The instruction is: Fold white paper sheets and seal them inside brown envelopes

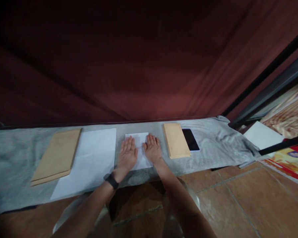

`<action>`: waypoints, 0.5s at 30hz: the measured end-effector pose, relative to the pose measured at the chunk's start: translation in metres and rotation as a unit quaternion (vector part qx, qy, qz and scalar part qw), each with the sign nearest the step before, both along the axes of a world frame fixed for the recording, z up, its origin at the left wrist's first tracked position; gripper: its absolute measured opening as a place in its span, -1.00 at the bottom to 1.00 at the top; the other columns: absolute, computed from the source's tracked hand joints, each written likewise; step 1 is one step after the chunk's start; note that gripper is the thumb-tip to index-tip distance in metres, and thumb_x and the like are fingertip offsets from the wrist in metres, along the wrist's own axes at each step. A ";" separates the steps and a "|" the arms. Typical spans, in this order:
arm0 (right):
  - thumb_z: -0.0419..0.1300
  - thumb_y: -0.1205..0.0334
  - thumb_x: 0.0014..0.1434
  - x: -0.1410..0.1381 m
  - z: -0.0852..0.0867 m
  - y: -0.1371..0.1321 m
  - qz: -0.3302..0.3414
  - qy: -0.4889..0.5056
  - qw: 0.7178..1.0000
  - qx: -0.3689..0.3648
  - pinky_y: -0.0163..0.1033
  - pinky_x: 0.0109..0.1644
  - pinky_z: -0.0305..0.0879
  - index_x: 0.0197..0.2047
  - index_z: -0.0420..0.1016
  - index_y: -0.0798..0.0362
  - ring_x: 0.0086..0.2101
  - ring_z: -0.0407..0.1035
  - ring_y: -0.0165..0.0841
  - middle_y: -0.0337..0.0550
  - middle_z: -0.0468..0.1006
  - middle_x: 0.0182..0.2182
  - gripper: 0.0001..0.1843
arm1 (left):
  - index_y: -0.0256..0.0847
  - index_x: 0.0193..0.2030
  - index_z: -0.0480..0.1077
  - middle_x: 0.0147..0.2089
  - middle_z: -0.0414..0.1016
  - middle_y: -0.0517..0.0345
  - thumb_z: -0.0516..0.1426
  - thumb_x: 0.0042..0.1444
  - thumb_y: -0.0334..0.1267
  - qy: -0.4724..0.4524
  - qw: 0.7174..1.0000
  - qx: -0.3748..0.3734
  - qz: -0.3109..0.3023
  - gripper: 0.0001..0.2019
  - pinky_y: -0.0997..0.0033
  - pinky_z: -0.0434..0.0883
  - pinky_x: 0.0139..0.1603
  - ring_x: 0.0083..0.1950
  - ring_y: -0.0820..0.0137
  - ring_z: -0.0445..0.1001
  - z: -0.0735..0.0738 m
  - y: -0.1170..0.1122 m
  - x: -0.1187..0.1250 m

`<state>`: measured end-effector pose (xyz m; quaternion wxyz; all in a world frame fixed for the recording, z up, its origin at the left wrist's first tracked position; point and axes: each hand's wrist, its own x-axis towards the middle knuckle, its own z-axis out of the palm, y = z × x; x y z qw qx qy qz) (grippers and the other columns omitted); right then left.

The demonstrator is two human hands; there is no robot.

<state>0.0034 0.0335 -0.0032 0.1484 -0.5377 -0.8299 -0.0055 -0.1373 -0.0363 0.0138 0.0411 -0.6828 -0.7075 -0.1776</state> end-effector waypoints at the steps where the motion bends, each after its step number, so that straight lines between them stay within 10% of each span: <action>1: -0.13 0.06 0.49 0.000 0.001 0.000 0.001 0.000 1.000 -0.002 0.05 0.45 -0.07 0.44 0.15 0.26 0.38 0.09 -0.10 0.09 0.16 0.42 -0.39 | -0.48 0.47 0.06 0.53 0.02 -0.20 -0.15 0.37 -0.23 0.007 0.999 -0.008 -0.035 -0.41 -0.03 -0.07 0.55 0.56 0.16 -0.06 -0.001 -0.009 0.008; 7: -0.12 0.09 0.48 0.004 0.002 0.001 0.016 0.005 1.000 -0.008 0.05 0.45 -0.08 0.45 0.13 0.23 0.38 0.08 -0.11 0.09 0.14 0.42 -0.40 | -0.44 0.46 0.08 0.51 0.07 -0.24 -0.07 0.37 0.01 0.029 0.991 -0.054 -0.120 -0.33 -0.09 0.00 0.53 0.56 0.11 -0.03 -0.009 -0.049 0.033; 15: -0.10 0.09 0.47 0.023 0.002 0.000 0.017 0.007 0.999 -0.028 0.04 0.45 -0.03 0.45 0.15 0.21 0.38 0.08 -0.11 0.06 0.16 0.42 -0.40 | -0.37 0.46 0.11 0.52 0.03 -0.27 0.07 0.27 0.05 0.028 0.985 -0.115 -0.124 -0.27 -0.13 0.05 0.50 0.55 0.04 -0.01 -0.004 -0.061 -0.015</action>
